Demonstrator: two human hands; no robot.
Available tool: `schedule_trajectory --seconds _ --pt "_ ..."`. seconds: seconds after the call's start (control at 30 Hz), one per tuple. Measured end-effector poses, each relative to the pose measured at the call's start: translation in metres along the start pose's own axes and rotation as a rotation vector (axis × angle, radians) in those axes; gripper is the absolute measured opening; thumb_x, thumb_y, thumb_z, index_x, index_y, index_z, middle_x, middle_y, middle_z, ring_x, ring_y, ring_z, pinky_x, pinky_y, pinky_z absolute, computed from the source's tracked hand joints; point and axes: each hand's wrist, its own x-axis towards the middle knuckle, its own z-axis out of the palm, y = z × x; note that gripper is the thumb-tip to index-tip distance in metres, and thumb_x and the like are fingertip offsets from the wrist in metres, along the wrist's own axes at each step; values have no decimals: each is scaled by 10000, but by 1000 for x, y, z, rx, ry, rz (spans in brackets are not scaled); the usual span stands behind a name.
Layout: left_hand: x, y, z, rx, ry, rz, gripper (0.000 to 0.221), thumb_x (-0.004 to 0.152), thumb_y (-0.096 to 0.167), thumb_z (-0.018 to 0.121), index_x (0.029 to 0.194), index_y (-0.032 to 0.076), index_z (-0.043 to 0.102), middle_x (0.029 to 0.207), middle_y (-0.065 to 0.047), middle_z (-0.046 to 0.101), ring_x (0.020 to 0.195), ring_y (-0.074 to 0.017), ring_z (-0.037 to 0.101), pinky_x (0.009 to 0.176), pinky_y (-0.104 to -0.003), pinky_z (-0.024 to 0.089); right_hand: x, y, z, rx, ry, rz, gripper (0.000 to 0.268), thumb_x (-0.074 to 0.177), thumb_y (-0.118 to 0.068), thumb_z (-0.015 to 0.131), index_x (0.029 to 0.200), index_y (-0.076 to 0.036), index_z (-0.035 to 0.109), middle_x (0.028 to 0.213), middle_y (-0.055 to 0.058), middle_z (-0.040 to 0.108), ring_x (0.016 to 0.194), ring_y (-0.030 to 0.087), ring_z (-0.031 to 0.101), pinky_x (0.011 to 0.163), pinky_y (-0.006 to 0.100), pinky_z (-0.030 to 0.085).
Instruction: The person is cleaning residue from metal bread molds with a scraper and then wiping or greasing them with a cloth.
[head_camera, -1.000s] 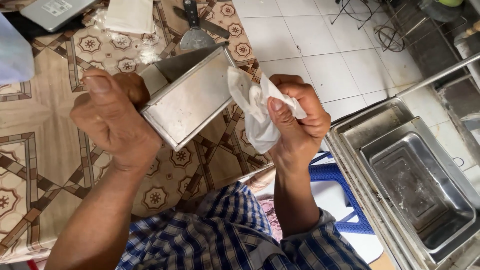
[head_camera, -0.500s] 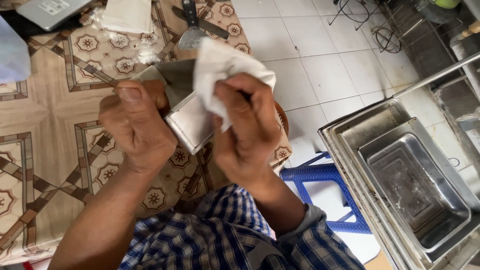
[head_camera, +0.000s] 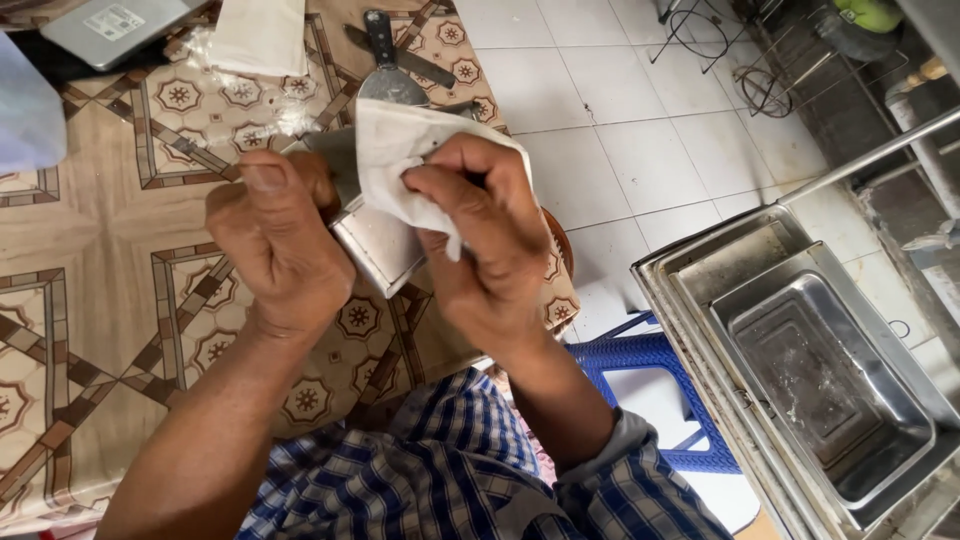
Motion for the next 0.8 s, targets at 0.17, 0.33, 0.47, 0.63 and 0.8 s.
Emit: schedule_trajectory --seconds 0.17,0.33,0.47,0.63,0.8 --pt "5 12 -3 82 -46 -48 539 1186 281 284 710 50 387 584 -52 363 501 -163 326 514 -354 260 -4 -20 14 -61 10 -75 438 926 186 578 1342 57 531 1249 207 477 1114 331 561 765 318 593" --pt "-15 -24 -9 210 52 120 315 1171 210 399 928 38 504 676 -58 371 544 -167 313 505 -370 253 1 -30 25 -60 -46 -180 240 960 56 508 1199 49 530 1146 178 505 1016 310 558 830 428 528" --pt "-11 -27 -16 242 -55 212 386 1182 193 323 809 95 331 639 -54 263 534 -170 226 517 -377 254 5 -25 -3 235 -312 -137 101 947 -29 654 1034 17 633 1058 144 633 959 295 613 900 437 496" --pt "0 2 -15 65 -10 33 604 1180 279 295 640 22 378 525 -95 340 452 -204 378 486 -376 316 -6 21 -39 547 2 90 365 842 48 662 1167 -114 705 1119 100 688 1028 220 614 857 328 499" --pt "-3 -3 -10 21 22 31 594 1187 314 287 710 19 481 555 -93 396 472 -191 407 496 -370 379 0 18 -31 211 126 45 472 817 180 643 1184 -111 703 1152 67 665 1044 202 640 851 269 576"
